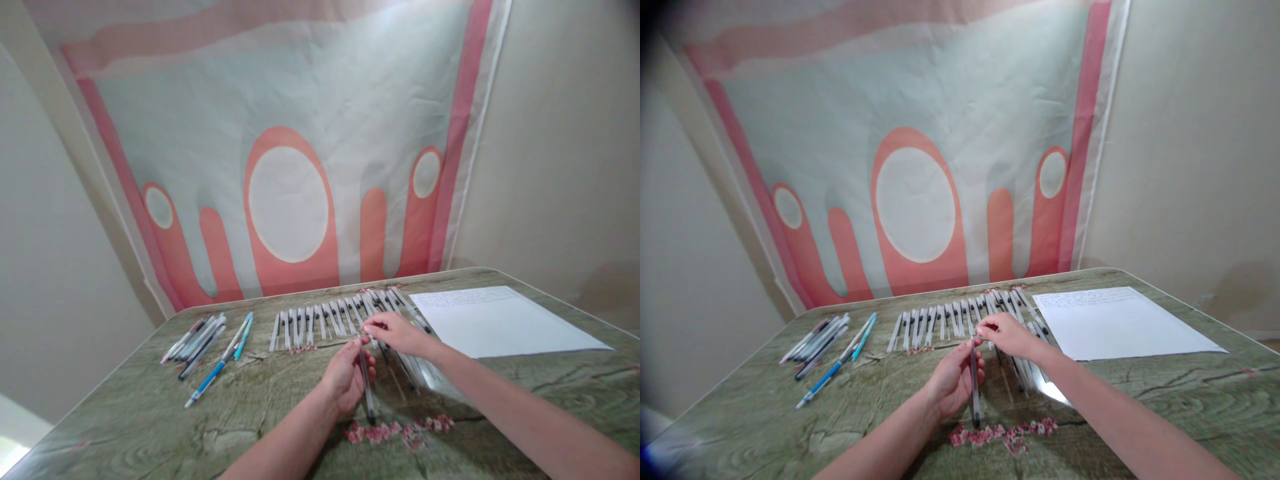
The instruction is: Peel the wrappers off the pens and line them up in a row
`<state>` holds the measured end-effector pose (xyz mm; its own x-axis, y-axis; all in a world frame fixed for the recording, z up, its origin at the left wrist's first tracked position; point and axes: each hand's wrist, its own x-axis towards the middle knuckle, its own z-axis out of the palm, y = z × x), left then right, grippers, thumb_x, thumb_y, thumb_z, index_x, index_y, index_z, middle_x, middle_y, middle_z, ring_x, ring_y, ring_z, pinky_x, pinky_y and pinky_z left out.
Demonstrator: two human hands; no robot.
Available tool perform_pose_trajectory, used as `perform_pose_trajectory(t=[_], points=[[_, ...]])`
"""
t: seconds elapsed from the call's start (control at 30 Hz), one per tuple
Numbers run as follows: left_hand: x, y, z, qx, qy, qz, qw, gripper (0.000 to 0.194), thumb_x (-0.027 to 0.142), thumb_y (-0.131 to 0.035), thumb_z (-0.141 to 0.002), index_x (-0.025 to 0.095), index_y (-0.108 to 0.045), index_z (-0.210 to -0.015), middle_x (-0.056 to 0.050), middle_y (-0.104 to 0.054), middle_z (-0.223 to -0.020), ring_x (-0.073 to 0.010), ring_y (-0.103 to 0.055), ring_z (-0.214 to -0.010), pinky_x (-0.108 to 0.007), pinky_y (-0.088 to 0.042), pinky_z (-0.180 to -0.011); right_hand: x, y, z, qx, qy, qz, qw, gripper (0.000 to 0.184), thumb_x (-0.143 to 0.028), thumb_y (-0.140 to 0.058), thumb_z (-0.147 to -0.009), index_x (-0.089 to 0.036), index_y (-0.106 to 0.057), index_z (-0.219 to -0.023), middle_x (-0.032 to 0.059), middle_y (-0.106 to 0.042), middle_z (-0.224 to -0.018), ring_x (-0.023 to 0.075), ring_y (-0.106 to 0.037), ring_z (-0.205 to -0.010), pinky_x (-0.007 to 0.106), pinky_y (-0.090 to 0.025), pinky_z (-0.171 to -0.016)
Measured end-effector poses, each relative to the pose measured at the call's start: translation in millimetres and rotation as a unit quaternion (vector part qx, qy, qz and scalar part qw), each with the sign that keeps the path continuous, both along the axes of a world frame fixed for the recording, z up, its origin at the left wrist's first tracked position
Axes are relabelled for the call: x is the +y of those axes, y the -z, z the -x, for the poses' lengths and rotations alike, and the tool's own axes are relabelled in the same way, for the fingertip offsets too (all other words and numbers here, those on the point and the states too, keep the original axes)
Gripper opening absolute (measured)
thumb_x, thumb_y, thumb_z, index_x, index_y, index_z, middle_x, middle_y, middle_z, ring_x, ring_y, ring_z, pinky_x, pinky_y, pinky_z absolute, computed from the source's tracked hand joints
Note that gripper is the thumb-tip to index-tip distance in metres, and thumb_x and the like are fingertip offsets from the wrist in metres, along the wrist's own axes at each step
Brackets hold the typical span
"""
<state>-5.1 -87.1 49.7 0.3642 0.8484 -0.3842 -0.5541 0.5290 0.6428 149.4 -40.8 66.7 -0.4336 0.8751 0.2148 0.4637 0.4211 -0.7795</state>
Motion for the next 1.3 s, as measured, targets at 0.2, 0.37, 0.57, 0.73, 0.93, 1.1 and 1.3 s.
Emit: perform_pose_trajectory(t=[0.2,0.37,0.57,0.73,0.93,1.1,1.3], points=[[1,6.4,-6,-0.023,0.039,0.002,0.999,0.018,0.027,-0.049,-0.078,0.013,-0.05,-0.089,0.0,-0.049,-0.061,-0.0055,-0.045,-0.047,-0.018,-0.035,-0.046,-1,8.8,3,0.106,-0.007,0.134,0.985,0.031,-0.04,-0.05,-0.074,-0.012,-0.061,-0.081,0.0028,-0.062,-0.067,0.0121,-0.055,-0.062,0.022,-0.041,-0.059],[3,15.9,-3,-0.034,0.056,-0.016,0.998,0.019,0.029,-0.051,-0.077,0.013,-0.051,-0.087,0.0,-0.05,-0.062,-0.006,-0.046,-0.048,-0.019,-0.037,-0.049,-2,13.7,4,0.097,0.01,0.154,0.983,0.029,-0.04,-0.053,-0.072,-0.013,-0.06,-0.079,0.0005,-0.059,-0.062,0.0107,-0.052,-0.058,0.022,-0.038,-0.056],[3,18.6,-2,-0.028,0.064,-0.024,0.997,0.019,0.028,-0.052,-0.076,0.012,-0.051,-0.088,-0.001,-0.051,-0.062,-0.0057,-0.046,-0.049,-0.019,-0.039,-0.052,-2,16.9,5,0.059,0.013,0.121,0.991,0.026,-0.037,-0.049,-0.075,-0.013,-0.057,-0.073,0.0008,-0.059,-0.065,0.0113,-0.052,-0.061,0.023,-0.04,-0.06],[1,17.9,-4,0.01,0.053,-0.032,0.998,0.016,0.026,-0.053,-0.075,0.012,-0.049,-0.083,0.001,-0.048,-0.062,-0.0033,-0.042,-0.046,-0.014,-0.027,-0.042,0,20.7,2,0.02,0.029,0.114,0.993,0.024,-0.035,-0.043,-0.078,-0.014,-0.053,-0.075,0.0015,-0.059,-0.068,0.0114,-0.051,-0.061,0.022,-0.039,-0.056],[3,18.7,-4,0.007,0.071,-0.047,0.996,0.016,0.027,-0.053,-0.075,0.013,-0.046,-0.079,0.002,-0.044,-0.062,-0.0008,-0.033,-0.043,-0.013,-0.018,-0.039,-3,21.8,3,-0.01,0.042,0.096,0.994,0.021,-0.032,-0.039,-0.08,-0.015,-0.051,-0.072,0.0006,-0.057,-0.066,0.0104,-0.05,-0.058,0.021,-0.038,-0.054],[0,17.4,-4,0.008,0.079,-0.056,0.995,0.017,0.026,-0.055,-0.073,0.013,-0.045,-0.078,0.002,-0.044,-0.061,-0.0005,-0.031,-0.042,-0.014,-0.015,-0.04,4,26.4,0,-0.017,0.049,0.081,0.995,0.021,-0.031,-0.035,-0.083,-0.017,-0.049,-0.075,0.0008,-0.058,-0.066,0.0102,-0.051,-0.057,0.02,-0.038,-0.052],[-8,19.2,-5,0.043,0.079,-0.073,0.993,0.021,0.03,-0.056,-0.072,0.013,-0.046,-0.08,0.002,-0.047,-0.062,-0.0021,-0.034,-0.042,-0.016,-0.017,-0.04,22,20.4,-26,-0.056,0.11,-0.007,0.992,0.021,-0.031,-0.035,-0.083,-0.016,-0.048,-0.075,0.0001,-0.055,-0.064,0.0109,-0.049,-0.058,0.022,-0.036,-0.056]])
